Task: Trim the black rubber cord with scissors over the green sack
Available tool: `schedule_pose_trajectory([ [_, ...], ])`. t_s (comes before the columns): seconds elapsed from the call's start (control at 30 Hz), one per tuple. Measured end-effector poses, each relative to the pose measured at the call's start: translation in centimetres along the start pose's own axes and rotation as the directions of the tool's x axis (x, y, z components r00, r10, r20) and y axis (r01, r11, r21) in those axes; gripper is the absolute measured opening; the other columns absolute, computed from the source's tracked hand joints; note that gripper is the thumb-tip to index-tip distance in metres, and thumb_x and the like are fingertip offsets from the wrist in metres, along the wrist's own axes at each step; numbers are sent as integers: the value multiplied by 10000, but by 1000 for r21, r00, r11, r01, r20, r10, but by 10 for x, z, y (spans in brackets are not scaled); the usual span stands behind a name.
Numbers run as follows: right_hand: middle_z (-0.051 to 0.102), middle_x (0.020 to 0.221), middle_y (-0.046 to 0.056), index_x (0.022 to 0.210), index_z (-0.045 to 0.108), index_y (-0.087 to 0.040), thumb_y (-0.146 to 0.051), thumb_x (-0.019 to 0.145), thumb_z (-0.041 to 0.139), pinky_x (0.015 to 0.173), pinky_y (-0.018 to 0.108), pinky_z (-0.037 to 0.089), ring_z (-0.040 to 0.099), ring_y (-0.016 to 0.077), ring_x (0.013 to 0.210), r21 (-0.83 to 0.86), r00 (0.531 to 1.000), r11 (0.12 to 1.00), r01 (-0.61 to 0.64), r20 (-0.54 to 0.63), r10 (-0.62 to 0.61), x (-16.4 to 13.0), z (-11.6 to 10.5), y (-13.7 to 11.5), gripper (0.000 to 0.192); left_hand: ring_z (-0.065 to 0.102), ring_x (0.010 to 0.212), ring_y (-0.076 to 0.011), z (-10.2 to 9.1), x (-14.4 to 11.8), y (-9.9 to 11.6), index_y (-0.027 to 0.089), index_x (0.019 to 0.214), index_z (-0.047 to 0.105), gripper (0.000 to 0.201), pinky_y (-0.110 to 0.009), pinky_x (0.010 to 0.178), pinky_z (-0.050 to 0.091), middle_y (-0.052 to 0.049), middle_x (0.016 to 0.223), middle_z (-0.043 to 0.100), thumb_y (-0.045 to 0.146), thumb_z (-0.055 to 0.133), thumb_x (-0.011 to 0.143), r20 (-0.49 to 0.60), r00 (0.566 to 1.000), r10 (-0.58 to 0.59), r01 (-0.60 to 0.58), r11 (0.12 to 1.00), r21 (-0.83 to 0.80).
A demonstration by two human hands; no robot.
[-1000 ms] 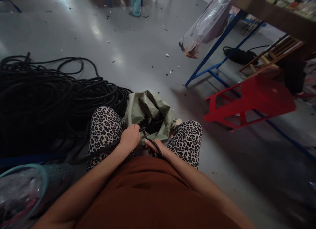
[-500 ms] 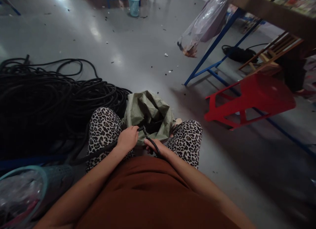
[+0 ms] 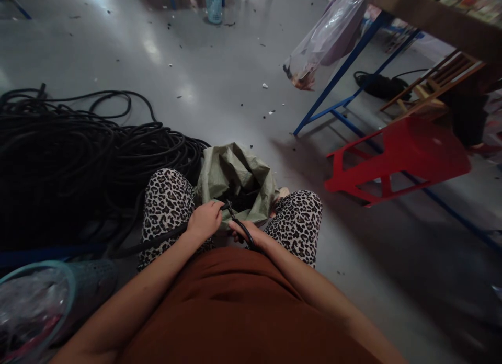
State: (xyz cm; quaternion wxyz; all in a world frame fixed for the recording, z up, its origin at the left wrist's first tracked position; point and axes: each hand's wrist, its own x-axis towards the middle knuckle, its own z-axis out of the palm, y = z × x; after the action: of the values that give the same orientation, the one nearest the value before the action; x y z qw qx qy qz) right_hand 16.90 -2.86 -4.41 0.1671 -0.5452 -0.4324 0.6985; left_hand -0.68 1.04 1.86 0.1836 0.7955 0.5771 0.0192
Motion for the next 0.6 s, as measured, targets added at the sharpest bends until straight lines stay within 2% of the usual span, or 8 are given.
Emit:
schedule_pose_trajectory([
  [0.43, 580, 619, 34, 757, 584, -119, -619, 831, 517, 525, 233, 421, 543, 130, 558, -56, 1000, 998, 17, -2, -17, 2, -1, 4, 510, 613, 948, -202, 3, 1, 2, 219, 1149, 602, 329, -304, 812, 472, -62, 1052, 660, 235, 433, 867, -10, 999, 34, -34, 999, 16],
  [0.6, 576, 620, 30, 746, 574, -123, -634, 819, 524, 495, 218, 402, 528, 116, 537, 2, 1000, 1000, 2, 6, -2, 1, 0, 2, 518, 611, 955, -194, 2, 1, 2, 223, 1159, 600, 337, -297, 827, 470, -60, 1064, 657, 236, 441, 863, 7, 1000, 19, -19, 1000, -2],
])
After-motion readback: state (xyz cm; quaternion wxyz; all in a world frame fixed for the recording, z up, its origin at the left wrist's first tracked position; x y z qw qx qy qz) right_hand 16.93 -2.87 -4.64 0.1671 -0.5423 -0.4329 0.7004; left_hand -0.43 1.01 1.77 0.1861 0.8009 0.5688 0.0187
